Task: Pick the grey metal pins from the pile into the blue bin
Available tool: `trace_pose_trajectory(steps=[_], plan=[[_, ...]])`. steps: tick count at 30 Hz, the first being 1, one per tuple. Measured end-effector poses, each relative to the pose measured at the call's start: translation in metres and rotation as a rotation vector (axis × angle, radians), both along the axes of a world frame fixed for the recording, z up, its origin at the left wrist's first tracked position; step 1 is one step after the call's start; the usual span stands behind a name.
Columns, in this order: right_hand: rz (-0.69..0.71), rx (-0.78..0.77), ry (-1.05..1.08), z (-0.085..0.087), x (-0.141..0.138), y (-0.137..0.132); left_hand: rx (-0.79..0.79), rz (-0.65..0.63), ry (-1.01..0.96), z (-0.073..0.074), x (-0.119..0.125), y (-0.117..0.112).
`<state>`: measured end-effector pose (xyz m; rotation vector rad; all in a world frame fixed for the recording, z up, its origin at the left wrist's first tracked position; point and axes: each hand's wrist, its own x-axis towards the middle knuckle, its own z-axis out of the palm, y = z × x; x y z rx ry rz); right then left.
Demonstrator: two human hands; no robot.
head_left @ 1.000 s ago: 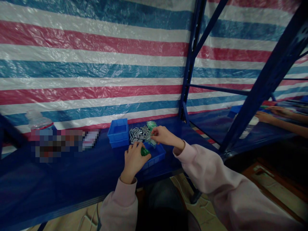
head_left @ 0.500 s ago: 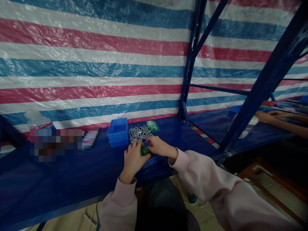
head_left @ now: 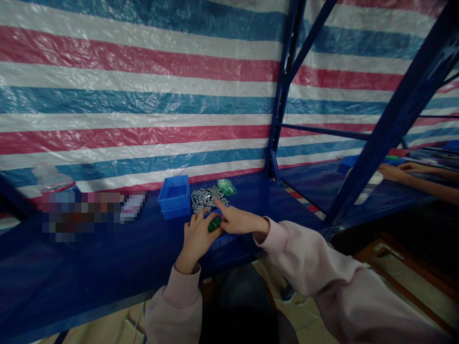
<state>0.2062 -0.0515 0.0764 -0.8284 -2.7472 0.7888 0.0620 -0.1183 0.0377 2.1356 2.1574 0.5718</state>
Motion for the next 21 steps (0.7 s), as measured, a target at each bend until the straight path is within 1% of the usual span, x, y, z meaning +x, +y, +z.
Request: trace_pose_trajectory(steps=[9,13,16,17,19,21], plan=[[0.160,-0.086,-0.108,0.009,0.006,0.014,0.000,0.035,0.013,0.003,0.005,-0.001],[0.195,-0.187,-0.135,0.017,0.007,0.030,0.002,0.049,0.028,0.003,0.006,0.000],[0.129,-0.276,-0.084,0.024,0.008,0.056,-0.002,0.054,0.015,0.005,0.007,0.000],[0.074,-0.295,-0.040,0.024,0.008,0.067,-0.003,0.056,0.008,0.005,0.007,0.000],[-0.017,-0.303,0.027,0.021,0.009,0.091,-0.001,0.057,-0.006,0.005,0.008,0.000],[-0.110,-0.252,0.109,0.010,0.010,0.115,0.004,0.055,-0.018,0.005,0.008,0.000]])
